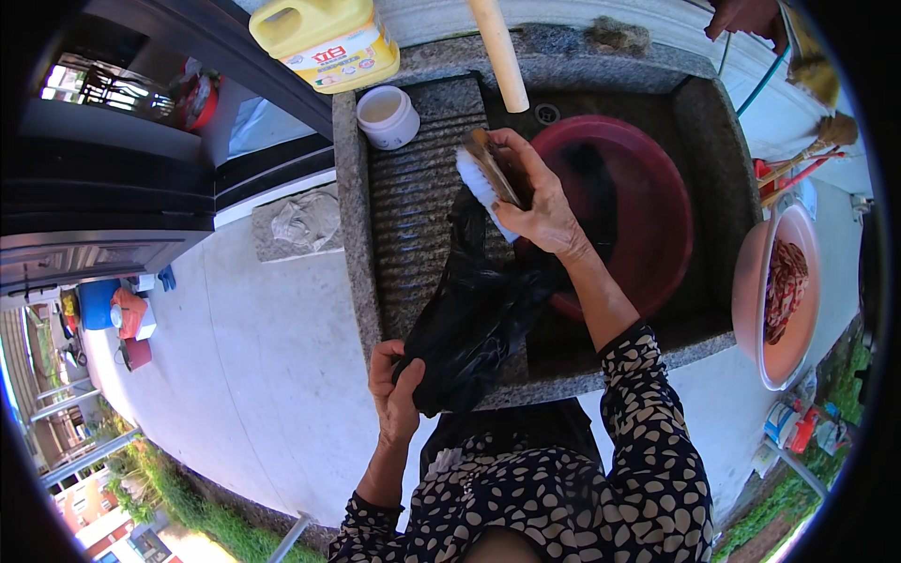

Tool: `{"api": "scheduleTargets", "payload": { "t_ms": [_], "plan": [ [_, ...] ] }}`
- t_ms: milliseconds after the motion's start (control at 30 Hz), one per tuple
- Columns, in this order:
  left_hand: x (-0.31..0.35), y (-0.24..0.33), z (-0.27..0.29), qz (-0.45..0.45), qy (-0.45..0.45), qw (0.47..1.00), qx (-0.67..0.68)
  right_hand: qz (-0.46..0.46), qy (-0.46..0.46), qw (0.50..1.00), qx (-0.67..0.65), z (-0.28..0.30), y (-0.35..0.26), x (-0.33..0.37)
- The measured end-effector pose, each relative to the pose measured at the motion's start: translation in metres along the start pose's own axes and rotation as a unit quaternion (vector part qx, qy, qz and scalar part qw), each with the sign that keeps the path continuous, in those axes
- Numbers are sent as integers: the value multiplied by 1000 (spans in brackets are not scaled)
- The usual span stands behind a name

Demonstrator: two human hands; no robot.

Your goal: The person washes a red patterned cloth by hand on a stone washboard, scrubbing it with soap and rinsing it in a red basin. They then transfer the cloth to a pink basin and proceed to wash a black garment using the same method, scrubbing it on the washboard and rinsing it in the basin.

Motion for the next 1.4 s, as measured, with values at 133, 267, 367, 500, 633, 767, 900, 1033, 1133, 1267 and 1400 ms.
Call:
{"api": "scheduleTargets", "payload": {
  "t_ms": [133, 267, 367, 500, 633, 767, 900, 1033, 1133, 1267, 1400],
  "plan": [
    [-9, -17, -13, 42, -22, 991, -126, 180, 82, 924, 327, -12, 9, 1],
    [-4, -26, -18, -62, -72, 960, -265, 189, -189, 916, 299, -62, 25, 72],
    [0, -24, -23, -175, -111, 904, -375, 213, -251, 844, 424, -80, 47, 103],
    [-1, -21, -23, -95, -135, 903, -397, 242, -78, 844, 472, -44, 70, 31],
    [1, -22, -18, -139, -96, 922, -350, 144, 7, 847, 512, -15, 83, -23],
    [-10, -28, 2, -101, 13, 947, -305, 136, -115, 904, 388, -46, 51, 23],
    [-14, -31, 7, -49, -66, 964, -251, 200, -277, 862, 374, -82, 47, 100],
    [-3, -23, 0, -79, -133, 952, -265, 216, -98, 861, 450, -51, 70, 28],
    [2, -20, 0, -77, -103, 956, -264, 175, -20, 848, 499, -28, 89, -14],
    [4, -28, 16, -34, -17, 981, -191, 108, 3, 874, 474, -38, 73, -13],
    [-5, -31, 26, 6, 12, 986, -165, 157, -285, 868, 375, -90, 53, 98]
  ]
}}
Point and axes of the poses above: each hand's wrist, its own x-axis away from the middle knuckle, its own z-axis out of the back of the hand, y = z × x, the point moved 5 cm from there along -x, towards the middle knuckle, and after that the axes turned 10 degrees about y, right-handed, at the moved point
